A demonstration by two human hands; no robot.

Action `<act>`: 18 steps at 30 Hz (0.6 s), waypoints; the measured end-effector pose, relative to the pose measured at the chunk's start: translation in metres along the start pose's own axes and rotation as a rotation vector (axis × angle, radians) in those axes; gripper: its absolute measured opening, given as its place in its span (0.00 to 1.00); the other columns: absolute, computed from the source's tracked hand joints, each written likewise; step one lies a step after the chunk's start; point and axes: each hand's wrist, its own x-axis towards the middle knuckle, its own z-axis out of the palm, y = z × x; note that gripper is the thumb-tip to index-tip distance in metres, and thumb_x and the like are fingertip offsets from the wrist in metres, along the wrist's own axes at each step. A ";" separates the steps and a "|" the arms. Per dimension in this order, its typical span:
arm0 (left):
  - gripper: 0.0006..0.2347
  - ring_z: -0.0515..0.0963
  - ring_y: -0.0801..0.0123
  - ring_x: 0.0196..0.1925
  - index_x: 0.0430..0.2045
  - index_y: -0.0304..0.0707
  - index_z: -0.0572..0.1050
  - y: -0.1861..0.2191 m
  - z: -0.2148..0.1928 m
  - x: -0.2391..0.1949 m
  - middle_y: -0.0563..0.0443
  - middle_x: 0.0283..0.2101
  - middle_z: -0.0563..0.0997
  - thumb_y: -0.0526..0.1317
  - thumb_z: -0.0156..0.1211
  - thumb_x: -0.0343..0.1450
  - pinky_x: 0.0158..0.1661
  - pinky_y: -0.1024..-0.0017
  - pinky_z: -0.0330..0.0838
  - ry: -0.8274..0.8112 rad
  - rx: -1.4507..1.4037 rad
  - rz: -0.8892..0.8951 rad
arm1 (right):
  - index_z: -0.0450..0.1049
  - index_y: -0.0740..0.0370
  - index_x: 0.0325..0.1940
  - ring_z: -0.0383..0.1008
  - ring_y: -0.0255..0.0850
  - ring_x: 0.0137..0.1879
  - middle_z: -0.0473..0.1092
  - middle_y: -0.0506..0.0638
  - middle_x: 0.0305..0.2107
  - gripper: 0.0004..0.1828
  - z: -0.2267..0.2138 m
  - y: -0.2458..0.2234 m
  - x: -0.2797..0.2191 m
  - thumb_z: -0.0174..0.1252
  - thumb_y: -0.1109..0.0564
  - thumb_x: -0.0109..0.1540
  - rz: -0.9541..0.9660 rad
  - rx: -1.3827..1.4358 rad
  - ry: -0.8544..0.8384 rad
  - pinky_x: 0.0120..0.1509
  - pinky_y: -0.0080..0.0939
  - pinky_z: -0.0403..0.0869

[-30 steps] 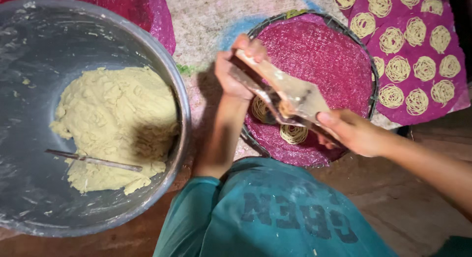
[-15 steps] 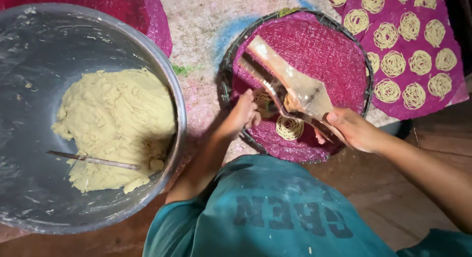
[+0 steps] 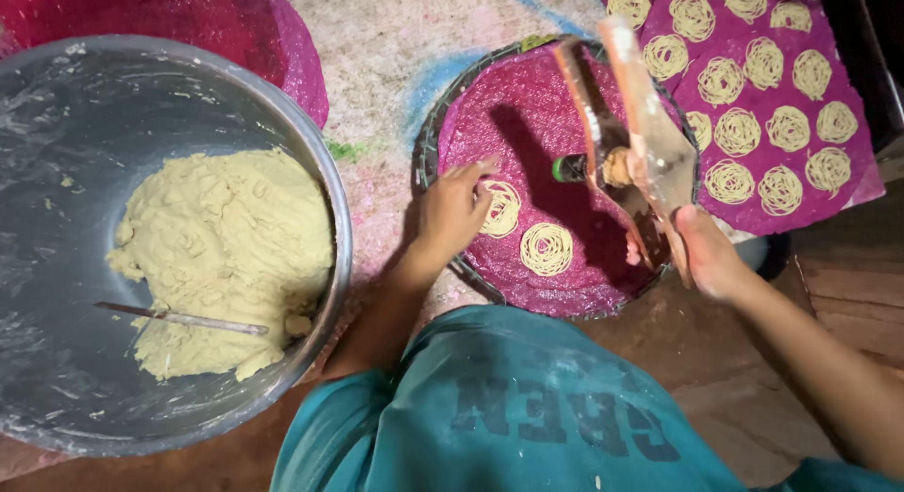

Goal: The person uses a manual press to extrude dough into spiral shapes onto a pink mat. They repeatedly scoop dough from a metal bowl, load it into the press, and squeeze the handle to form noodles, then scrape the press clean.

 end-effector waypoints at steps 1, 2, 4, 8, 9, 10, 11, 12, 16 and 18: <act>0.25 0.80 0.60 0.57 0.66 0.46 0.70 0.001 -0.006 0.001 0.50 0.60 0.79 0.40 0.63 0.71 0.57 0.65 0.74 -0.005 0.033 0.064 | 0.73 0.67 0.52 0.77 0.40 0.40 0.76 0.53 0.36 0.46 -0.008 0.011 -0.006 0.38 0.20 0.64 -0.013 0.025 -0.009 0.46 0.41 0.76; 0.29 0.75 0.54 0.61 0.65 0.41 0.68 0.001 -0.010 0.002 0.45 0.62 0.76 0.43 0.67 0.67 0.59 0.61 0.70 -0.011 0.065 0.128 | 0.72 0.66 0.55 0.73 0.39 0.38 0.74 0.51 0.35 0.45 -0.016 0.023 -0.011 0.38 0.21 0.66 -0.008 0.024 0.058 0.42 0.39 0.71; 0.37 0.68 0.46 0.66 0.64 0.33 0.64 0.003 -0.013 0.003 0.38 0.65 0.70 0.47 0.74 0.61 0.62 0.52 0.62 -0.045 0.115 0.209 | 0.70 0.64 0.62 0.64 0.35 0.34 0.68 0.47 0.34 0.43 -0.032 0.045 -0.018 0.38 0.23 0.69 0.002 0.023 0.187 0.34 0.36 0.61; 0.43 0.66 0.43 0.66 0.63 0.29 0.63 0.006 -0.004 -0.008 0.35 0.63 0.69 0.51 0.77 0.55 0.61 0.48 0.57 -0.090 0.156 0.268 | 0.65 0.68 0.50 0.66 0.39 0.34 0.66 0.50 0.30 0.42 -0.041 0.066 -0.021 0.35 0.23 0.75 -0.005 0.029 0.287 0.37 0.39 0.67; 0.42 0.67 0.45 0.63 0.62 0.30 0.63 0.007 -0.001 -0.009 0.36 0.61 0.71 0.51 0.76 0.55 0.60 0.50 0.58 -0.082 0.159 0.286 | 0.65 0.69 0.52 0.67 0.40 0.37 0.67 0.51 0.33 0.43 -0.039 0.063 -0.020 0.34 0.22 0.74 -0.011 0.033 0.282 0.40 0.41 0.68; 0.38 0.69 0.47 0.62 0.62 0.31 0.65 0.009 0.002 -0.011 0.37 0.59 0.72 0.48 0.74 0.59 0.60 0.52 0.61 -0.093 0.157 0.277 | 0.64 0.69 0.54 0.69 0.42 0.39 0.68 0.53 0.35 0.44 -0.034 0.057 -0.019 0.34 0.22 0.72 -0.027 0.036 0.250 0.43 0.43 0.68; 0.33 0.70 0.48 0.62 0.62 0.32 0.67 0.011 0.004 -0.011 0.38 0.58 0.74 0.46 0.72 0.63 0.59 0.54 0.63 -0.102 0.156 0.267 | 0.64 0.70 0.56 0.70 0.44 0.41 0.69 0.55 0.37 0.46 -0.028 0.048 -0.018 0.34 0.21 0.71 -0.056 0.038 0.191 0.46 0.44 0.69; 0.29 0.71 0.49 0.61 0.63 0.32 0.68 0.013 0.004 -0.013 0.40 0.56 0.75 0.43 0.70 0.66 0.59 0.56 0.65 -0.112 0.154 0.257 | 0.64 0.70 0.58 0.71 0.45 0.43 0.70 0.56 0.39 0.47 -0.021 0.037 -0.017 0.33 0.20 0.69 -0.088 0.046 0.130 0.49 0.46 0.70; 0.13 0.77 0.53 0.55 0.45 0.39 0.78 0.030 -0.025 -0.023 0.46 0.48 0.79 0.34 0.62 0.67 0.55 0.63 0.72 -0.099 -0.026 0.180 | 0.62 0.73 0.66 0.75 0.53 0.51 0.72 0.63 0.46 0.55 0.013 -0.008 -0.017 0.32 0.18 0.65 -0.146 0.138 0.023 0.60 0.54 0.71; 0.10 0.78 0.53 0.51 0.42 0.38 0.79 0.043 -0.058 -0.036 0.44 0.45 0.79 0.32 0.60 0.67 0.52 0.63 0.73 -0.009 -0.149 0.129 | 0.59 0.72 0.69 0.73 0.52 0.52 0.71 0.62 0.48 0.56 0.020 -0.024 -0.015 0.33 0.17 0.64 -0.147 0.156 0.022 0.60 0.55 0.71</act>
